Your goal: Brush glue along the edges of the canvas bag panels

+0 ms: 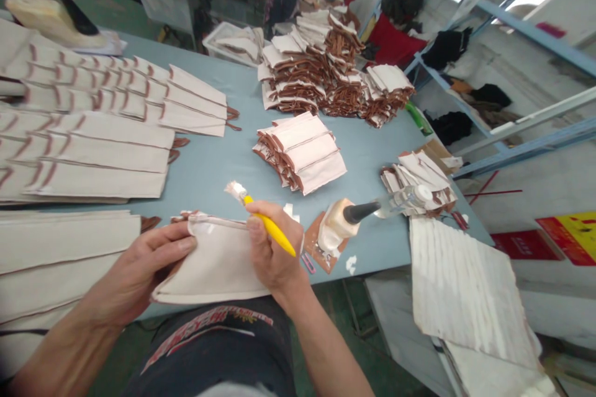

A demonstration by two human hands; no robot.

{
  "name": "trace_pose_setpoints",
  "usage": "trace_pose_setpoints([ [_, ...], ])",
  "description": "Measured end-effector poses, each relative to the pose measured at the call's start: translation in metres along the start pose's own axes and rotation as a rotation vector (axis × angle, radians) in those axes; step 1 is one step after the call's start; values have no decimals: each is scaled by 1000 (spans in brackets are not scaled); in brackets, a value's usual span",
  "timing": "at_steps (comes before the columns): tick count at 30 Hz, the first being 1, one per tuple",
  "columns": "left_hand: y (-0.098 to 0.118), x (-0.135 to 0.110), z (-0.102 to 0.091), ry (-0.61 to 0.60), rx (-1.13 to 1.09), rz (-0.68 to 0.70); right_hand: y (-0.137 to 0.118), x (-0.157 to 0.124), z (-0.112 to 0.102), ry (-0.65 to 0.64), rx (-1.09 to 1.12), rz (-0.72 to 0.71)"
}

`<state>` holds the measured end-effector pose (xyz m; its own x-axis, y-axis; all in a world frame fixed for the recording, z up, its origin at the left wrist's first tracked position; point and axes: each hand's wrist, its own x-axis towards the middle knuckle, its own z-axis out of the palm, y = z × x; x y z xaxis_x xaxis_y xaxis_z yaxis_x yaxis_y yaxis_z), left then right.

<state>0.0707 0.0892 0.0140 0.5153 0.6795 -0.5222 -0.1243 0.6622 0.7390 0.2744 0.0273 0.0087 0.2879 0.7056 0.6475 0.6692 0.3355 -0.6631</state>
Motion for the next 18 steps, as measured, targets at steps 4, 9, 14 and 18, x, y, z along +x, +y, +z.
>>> trace_pose_setpoints([
  [4, -2, 3, 0, 11, -11, 26, -8, -10, -12, 195, 111, -34],
  [9, -3, 7, 1, 54, -12, 29, -15, -16, -4, 56, 93, -10],
  [14, -2, 8, 2, 66, 27, 54, -25, -8, 23, 6, 139, -96],
  [18, -1, 6, 0, 82, 2, 66, -24, -4, 26, 122, 215, -44],
])
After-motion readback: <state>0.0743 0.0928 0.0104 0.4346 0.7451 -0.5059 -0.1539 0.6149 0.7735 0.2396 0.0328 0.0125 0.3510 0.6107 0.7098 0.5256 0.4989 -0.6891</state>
